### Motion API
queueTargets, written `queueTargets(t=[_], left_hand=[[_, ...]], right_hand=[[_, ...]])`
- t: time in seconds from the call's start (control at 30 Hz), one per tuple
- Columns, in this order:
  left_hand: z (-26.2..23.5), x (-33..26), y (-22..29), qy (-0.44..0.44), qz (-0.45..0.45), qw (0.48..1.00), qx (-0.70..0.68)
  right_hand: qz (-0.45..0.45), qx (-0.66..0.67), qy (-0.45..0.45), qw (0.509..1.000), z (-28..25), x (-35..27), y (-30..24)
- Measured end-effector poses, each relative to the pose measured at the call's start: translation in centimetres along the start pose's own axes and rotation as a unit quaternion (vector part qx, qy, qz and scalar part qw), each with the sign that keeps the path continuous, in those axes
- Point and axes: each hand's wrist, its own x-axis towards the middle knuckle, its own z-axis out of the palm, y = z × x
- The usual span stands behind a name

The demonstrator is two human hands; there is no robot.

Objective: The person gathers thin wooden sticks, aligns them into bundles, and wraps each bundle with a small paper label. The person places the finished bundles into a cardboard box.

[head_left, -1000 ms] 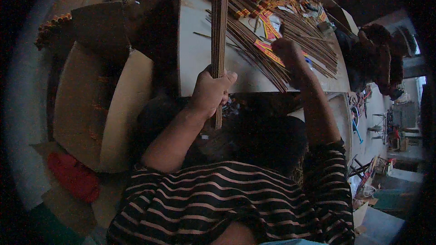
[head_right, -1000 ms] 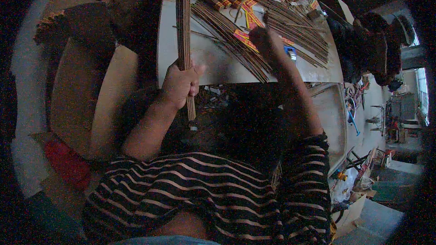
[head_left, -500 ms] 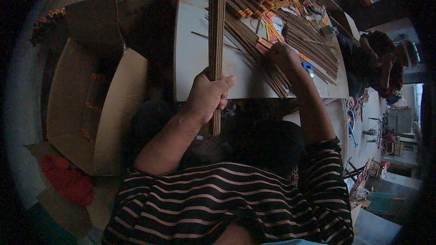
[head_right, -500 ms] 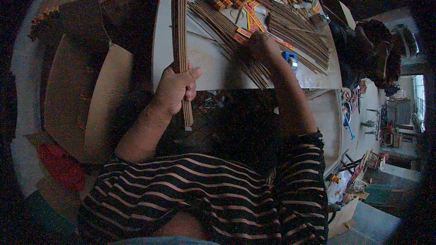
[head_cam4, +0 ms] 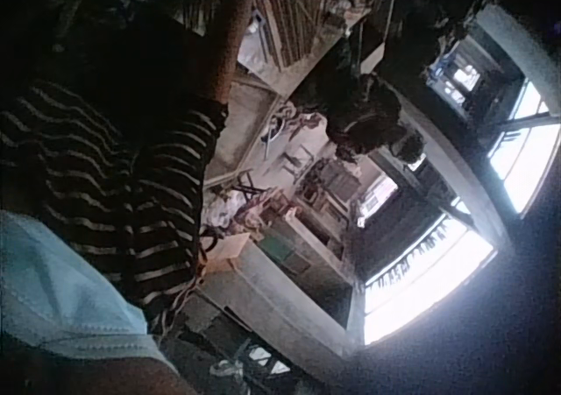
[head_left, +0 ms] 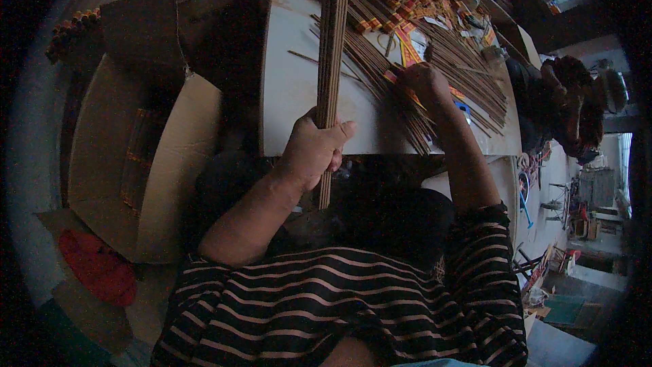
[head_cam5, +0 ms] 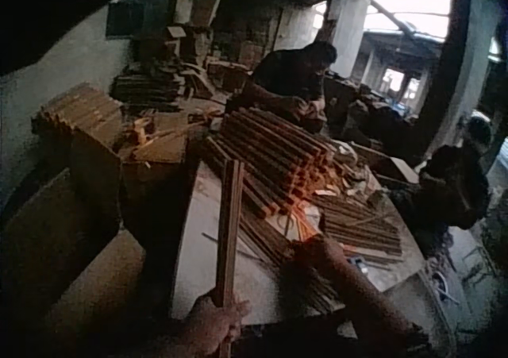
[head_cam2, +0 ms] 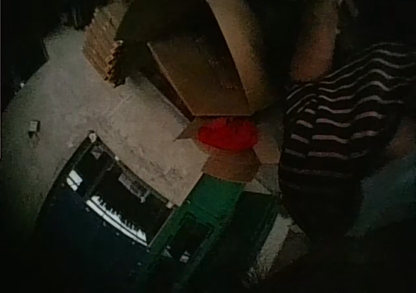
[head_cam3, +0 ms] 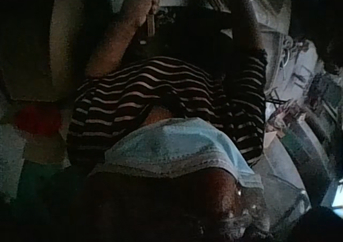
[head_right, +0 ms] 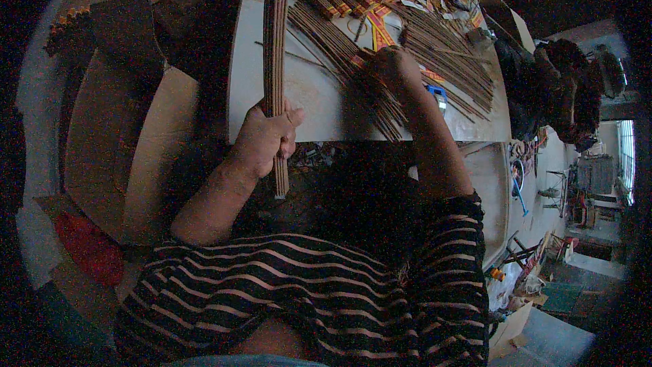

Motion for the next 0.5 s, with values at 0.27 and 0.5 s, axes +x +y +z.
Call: queueTargets(t=[0.27, 0.5], left_hand=[[-0.18, 0.0, -0.08, -0.012, 0.001, 1.0, -0.017], [-0.09, -0.07, -0.07, -0.011, 0.007, 1.0, -0.021]], right_hand=[[0.006, 0.004, 0.129, 0.992, -0.35, -0.26, -0.8], [0.03, 0.005, 0.149, 0.988, -0.58, -0.18, -0.99]])
